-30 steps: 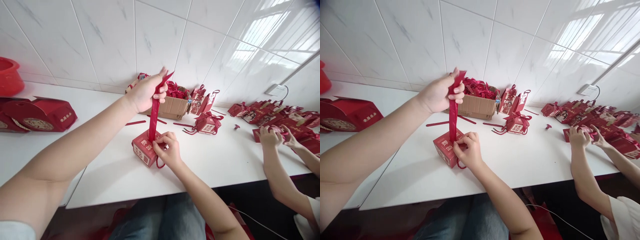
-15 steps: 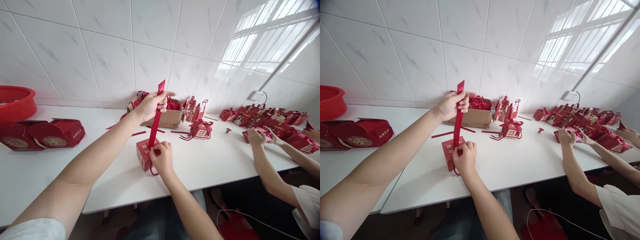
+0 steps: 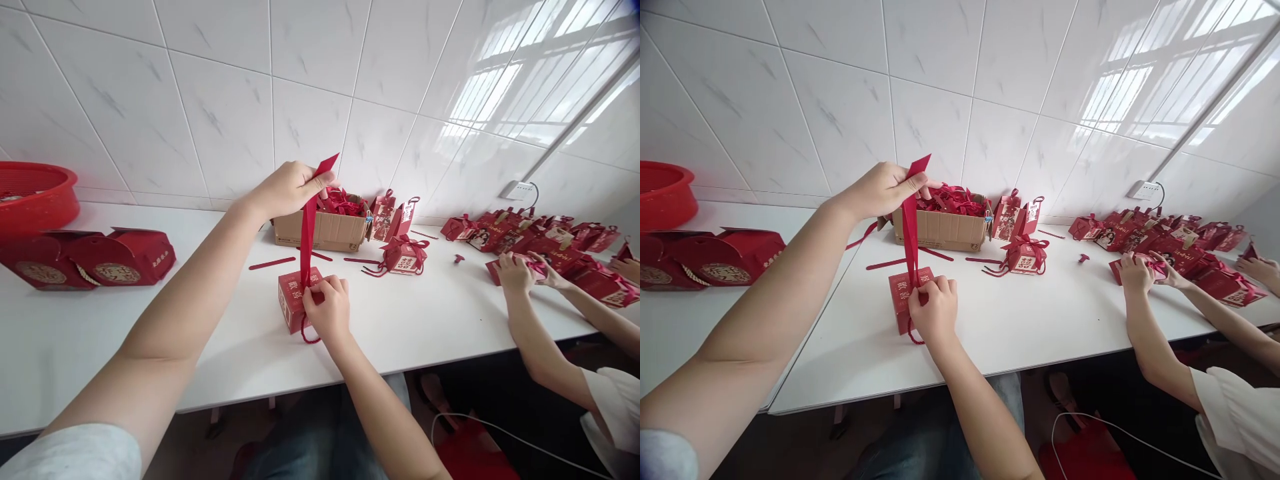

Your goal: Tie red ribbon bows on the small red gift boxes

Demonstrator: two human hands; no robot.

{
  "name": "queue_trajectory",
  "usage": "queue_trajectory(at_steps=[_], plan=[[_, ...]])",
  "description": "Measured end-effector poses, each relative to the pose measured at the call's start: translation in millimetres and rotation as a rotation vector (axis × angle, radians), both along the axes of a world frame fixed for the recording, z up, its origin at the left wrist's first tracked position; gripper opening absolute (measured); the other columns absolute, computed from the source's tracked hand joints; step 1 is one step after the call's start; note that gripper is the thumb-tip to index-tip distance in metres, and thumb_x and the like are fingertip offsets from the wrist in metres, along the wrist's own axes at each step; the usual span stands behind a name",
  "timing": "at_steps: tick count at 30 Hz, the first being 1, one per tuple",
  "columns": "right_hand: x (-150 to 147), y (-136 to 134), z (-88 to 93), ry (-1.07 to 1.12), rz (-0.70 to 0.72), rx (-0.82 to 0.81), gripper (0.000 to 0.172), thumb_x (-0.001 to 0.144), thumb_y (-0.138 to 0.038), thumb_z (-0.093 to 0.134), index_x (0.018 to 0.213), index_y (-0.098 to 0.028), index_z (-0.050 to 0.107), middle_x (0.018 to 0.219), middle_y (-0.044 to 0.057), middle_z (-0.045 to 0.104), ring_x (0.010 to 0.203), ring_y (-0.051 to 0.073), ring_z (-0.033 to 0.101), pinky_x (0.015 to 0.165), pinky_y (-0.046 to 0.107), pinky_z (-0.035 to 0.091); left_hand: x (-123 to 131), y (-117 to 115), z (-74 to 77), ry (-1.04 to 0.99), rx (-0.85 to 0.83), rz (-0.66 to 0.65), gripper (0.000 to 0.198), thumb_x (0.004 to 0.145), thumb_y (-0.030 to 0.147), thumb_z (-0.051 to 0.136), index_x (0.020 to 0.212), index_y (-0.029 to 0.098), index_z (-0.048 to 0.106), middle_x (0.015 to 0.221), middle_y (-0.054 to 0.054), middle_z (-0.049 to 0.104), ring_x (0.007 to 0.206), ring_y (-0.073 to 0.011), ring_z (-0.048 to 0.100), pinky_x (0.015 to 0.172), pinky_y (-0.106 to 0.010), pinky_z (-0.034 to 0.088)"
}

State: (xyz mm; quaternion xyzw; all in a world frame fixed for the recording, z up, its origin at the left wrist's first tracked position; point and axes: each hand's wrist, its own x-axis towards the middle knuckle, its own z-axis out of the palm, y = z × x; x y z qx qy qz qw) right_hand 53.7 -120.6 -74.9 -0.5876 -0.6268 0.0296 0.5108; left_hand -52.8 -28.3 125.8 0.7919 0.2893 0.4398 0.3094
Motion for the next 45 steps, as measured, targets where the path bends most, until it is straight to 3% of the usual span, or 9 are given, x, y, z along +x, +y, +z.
queue_trajectory(at_steps=[4,7,11,17,25,30,37,45], plan=[[-1,0,-1.5,0.002,-0.008,0.008,0.014,0.079,-0.019,0.057,0.064,-0.02,0.058,0.079,0.008,0.062,0.081,0.022,0.047,0.072,0.037,0.049,0,-4,2.8,0.059,0.07,0.089,0.039,0.079,0.031,0.07,0.046,0.021,0.052,0.039,0.004,0.025,0.048,-0.0131,0.043,0.048,-0.025,0.03],[-1,1,-2.0,0.011,-0.01,0.004,0.015,0.078,-0.019,0.057,0.064,-0.02,0.057,0.079,0.008,0.062,0.08,0.022,0.047,0.072,0.036,0.049,2,-6,3.6,-0.013,0.076,0.107,0.049,0.075,0.02,0.072,0.042,0.021,0.037,0.044,0.004,0.015,0.049,-0.0127,0.038,0.048,-0.027,0.026],[0,1,-2.3,0.01,-0.009,0.007,0.015,0.078,-0.02,0.057,0.063,-0.02,0.057,0.078,0.008,0.062,0.079,0.022,0.046,0.071,0.036,0.048,4,-8,0.9,-0.08,0.0,0.073,0.046,0.074,0.016,0.073,0.047,0.02,0.035,0.049,0.004,0.017,0.05,-0.0102,0.033,0.047,-0.027,0.022],[0,2,-2.8,0.01,-0.009,0.009,0.015,0.077,-0.019,0.058,0.062,-0.021,0.056,0.078,0.008,0.062,0.079,0.022,0.046,0.071,0.036,0.048,8,-13,-5.3,-0.143,-0.033,0.059,0.047,0.073,0.024,0.076,0.054,0.019,0.033,0.049,0.006,0.022,0.049,-0.0055,0.023,0.048,-0.026,0.017],[0,3,-3.8,0.015,-0.007,0.019,0.015,0.077,-0.019,0.058,0.062,-0.021,0.057,0.078,0.008,0.061,0.079,0.022,0.045,0.071,0.037,0.048,9,-11,-8.9,-0.194,-0.097,0.023,0.041,0.083,0.042,0.064,0.065,0.018,0.037,0.057,0.005,0.024,0.054,-0.0046,0.035,0.054,-0.021,0.024],[1,2,-3.4,0.001,-0.005,-0.001,0.015,0.077,-0.02,0.058,0.063,-0.021,0.057,0.078,0.008,0.061,0.079,0.022,0.045,0.072,0.037,0.048,11,-11,-7.1,-0.277,-0.16,0.04,0.04,0.085,0.038,0.063,0.063,0.018,0.036,0.055,0.005,0.023,0.055,-0.0057,0.037,0.055,-0.021,0.023],[2,2,-2.2,0.0,0.005,-0.005,0.015,0.077,-0.02,0.058,0.063,-0.021,0.058,0.078,0.007,0.06,0.079,0.021,0.046,0.071,0.037,0.048,11,-12,2.5,-0.238,-0.213,-0.022,0.042,0.081,0.024,0.068,0.057,0.019,0.033,0.05,0.006,0.022,0.049,-0.007,0.031,0.049,-0.024,0.02],[1,3,-3.6,-0.008,-0.003,0.012,0.016,0.077,-0.019,0.058,0.062,-0.021,0.056,0.078,0.007,0.06,0.078,0.022,0.045,0.072,0.037,0.046,14,-11,11.3,-0.034,-0.122,0.049,0.046,0.089,0.036,0.058,0.055,0.017,0.033,0.054,0.004,0.02,0.049,-0.0057,0.032,0.052,-0.021,0.023]])
